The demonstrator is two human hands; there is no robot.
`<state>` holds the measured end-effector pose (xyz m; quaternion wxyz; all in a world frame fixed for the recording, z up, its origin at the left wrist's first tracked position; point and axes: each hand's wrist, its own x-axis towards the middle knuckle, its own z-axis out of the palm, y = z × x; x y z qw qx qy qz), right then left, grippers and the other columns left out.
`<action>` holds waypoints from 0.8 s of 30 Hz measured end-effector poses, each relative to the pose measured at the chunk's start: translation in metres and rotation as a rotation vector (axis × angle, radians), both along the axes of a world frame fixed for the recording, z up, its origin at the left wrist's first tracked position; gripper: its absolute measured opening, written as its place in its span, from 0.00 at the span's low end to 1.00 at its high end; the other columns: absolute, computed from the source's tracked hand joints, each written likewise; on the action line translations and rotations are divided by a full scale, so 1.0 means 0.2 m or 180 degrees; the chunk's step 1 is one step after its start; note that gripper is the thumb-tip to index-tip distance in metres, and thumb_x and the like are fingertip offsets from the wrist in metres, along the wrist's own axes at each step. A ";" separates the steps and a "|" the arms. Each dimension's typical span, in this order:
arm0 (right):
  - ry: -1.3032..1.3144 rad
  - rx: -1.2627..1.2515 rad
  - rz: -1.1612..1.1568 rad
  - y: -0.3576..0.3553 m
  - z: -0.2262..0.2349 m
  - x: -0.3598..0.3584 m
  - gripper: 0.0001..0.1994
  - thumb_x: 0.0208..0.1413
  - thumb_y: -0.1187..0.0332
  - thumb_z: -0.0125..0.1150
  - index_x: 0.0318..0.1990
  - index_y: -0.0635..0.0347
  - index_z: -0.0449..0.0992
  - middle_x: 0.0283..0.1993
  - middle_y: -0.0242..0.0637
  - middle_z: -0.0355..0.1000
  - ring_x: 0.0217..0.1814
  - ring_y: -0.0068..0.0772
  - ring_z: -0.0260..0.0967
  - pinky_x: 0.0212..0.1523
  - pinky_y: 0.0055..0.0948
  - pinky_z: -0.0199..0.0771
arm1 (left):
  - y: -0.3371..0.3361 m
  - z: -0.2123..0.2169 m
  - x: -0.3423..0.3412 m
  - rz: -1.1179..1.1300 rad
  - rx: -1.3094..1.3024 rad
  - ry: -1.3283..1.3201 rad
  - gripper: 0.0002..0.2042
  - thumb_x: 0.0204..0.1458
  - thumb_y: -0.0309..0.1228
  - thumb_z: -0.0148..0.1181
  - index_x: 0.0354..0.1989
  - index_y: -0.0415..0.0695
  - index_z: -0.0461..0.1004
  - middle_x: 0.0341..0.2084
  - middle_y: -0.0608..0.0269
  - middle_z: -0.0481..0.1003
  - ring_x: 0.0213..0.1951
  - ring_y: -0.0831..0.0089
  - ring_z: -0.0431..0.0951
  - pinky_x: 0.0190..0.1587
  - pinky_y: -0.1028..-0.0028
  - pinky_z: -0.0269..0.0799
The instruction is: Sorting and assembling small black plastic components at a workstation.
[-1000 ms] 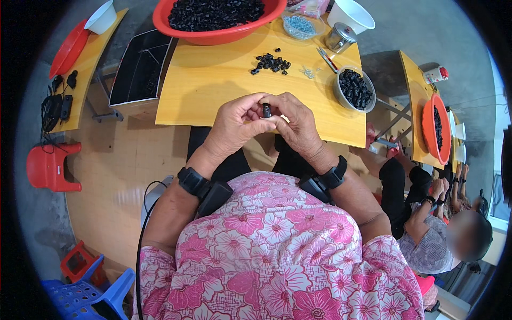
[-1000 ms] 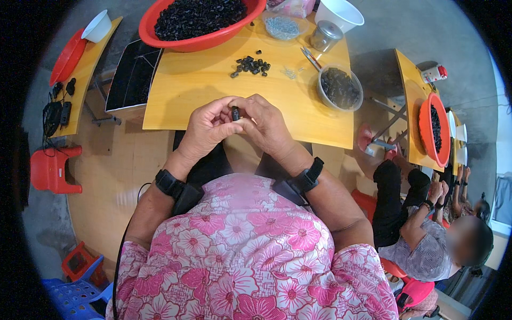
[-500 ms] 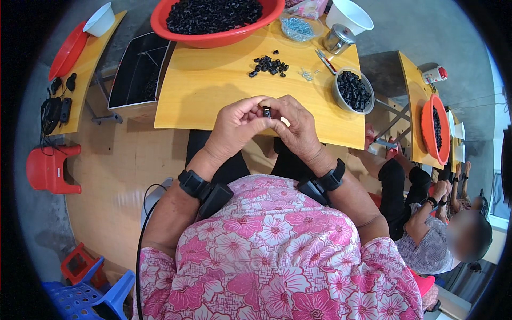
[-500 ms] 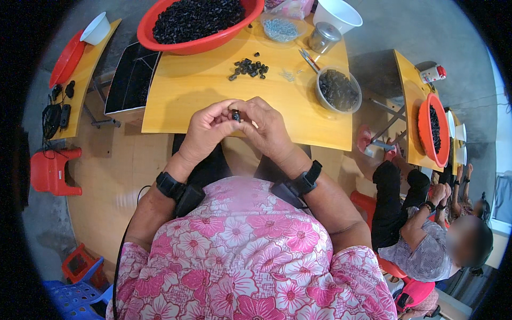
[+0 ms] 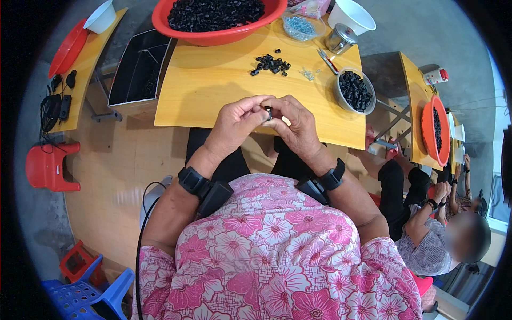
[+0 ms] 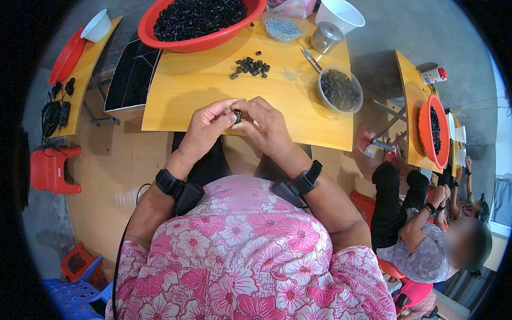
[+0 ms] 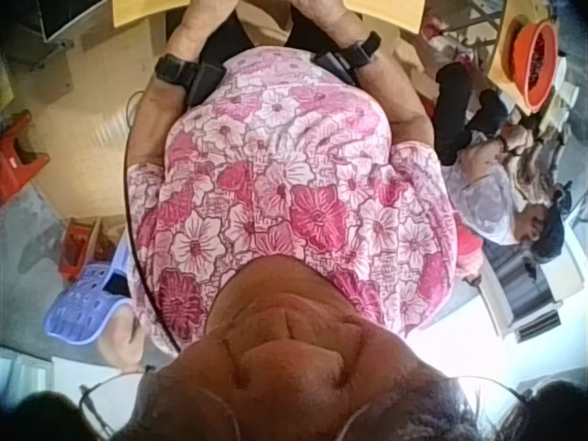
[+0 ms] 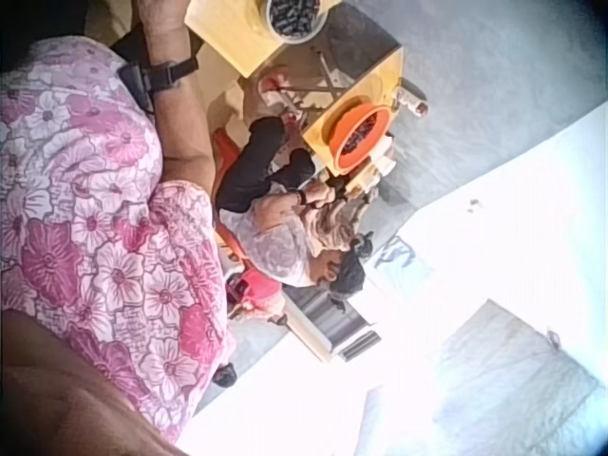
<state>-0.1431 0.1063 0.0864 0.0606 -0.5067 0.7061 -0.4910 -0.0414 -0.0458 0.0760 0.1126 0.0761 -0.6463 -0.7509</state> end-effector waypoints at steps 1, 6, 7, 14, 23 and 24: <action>-0.0002 0.0002 0.0000 0.00 0.00 0.00 0.18 0.50 0.69 0.69 0.49 0.57 0.76 0.34 0.40 0.71 0.33 0.38 0.70 0.35 0.31 0.71 | -0.01 0.00 0.01 -0.0201 0.0091 0.0084 0.19 0.56 0.22 0.61 0.57 0.35 0.71 0.33 0.72 0.73 0.34 0.86 0.70 0.41 0.83 0.70; 0.0008 0.0079 0.0001 0.01 -0.01 -0.01 0.17 0.50 0.73 0.65 0.50 0.58 0.75 0.34 0.41 0.70 0.36 0.41 0.70 0.38 0.34 0.71 | -0.01 -0.02 0.02 -0.0371 -0.0140 0.0114 0.25 0.53 0.24 0.65 0.61 0.38 0.69 0.34 0.74 0.69 0.33 0.86 0.68 0.40 0.84 0.68; 0.0007 0.0083 0.0002 0.01 -0.01 -0.01 0.17 0.50 0.73 0.65 0.50 0.58 0.75 0.34 0.41 0.70 0.36 0.41 0.70 0.38 0.34 0.71 | -0.01 -0.02 0.02 -0.0337 -0.0271 0.0078 0.24 0.53 0.25 0.66 0.60 0.38 0.70 0.33 0.73 0.69 0.33 0.86 0.68 0.39 0.84 0.68; -0.0122 0.0013 0.0020 0.00 -0.01 0.00 0.15 0.51 0.73 0.64 0.48 0.58 0.76 0.34 0.41 0.71 0.36 0.41 0.70 0.39 0.34 0.72 | -0.01 -0.02 0.02 -0.0037 -0.0817 0.0168 0.21 0.52 0.25 0.65 0.56 0.38 0.72 0.30 0.73 0.69 0.31 0.88 0.67 0.35 0.85 0.67; 0.0053 -0.0010 -0.0176 0.02 -0.01 -0.02 0.14 0.49 0.75 0.62 0.45 0.58 0.75 0.34 0.43 0.71 0.38 0.46 0.72 0.40 0.38 0.73 | 0.02 0.00 -0.03 -0.0216 -0.0252 0.0116 0.19 0.52 0.22 0.65 0.54 0.36 0.74 0.31 0.73 0.72 0.32 0.87 0.70 0.37 0.84 0.69; 0.0063 0.0014 -0.0146 0.02 -0.01 -0.02 0.14 0.48 0.75 0.61 0.45 0.57 0.75 0.34 0.43 0.71 0.38 0.48 0.71 0.40 0.39 0.72 | 0.02 0.00 -0.03 -0.0272 -0.0246 0.0163 0.19 0.52 0.22 0.65 0.54 0.36 0.74 0.31 0.73 0.72 0.32 0.87 0.70 0.37 0.84 0.69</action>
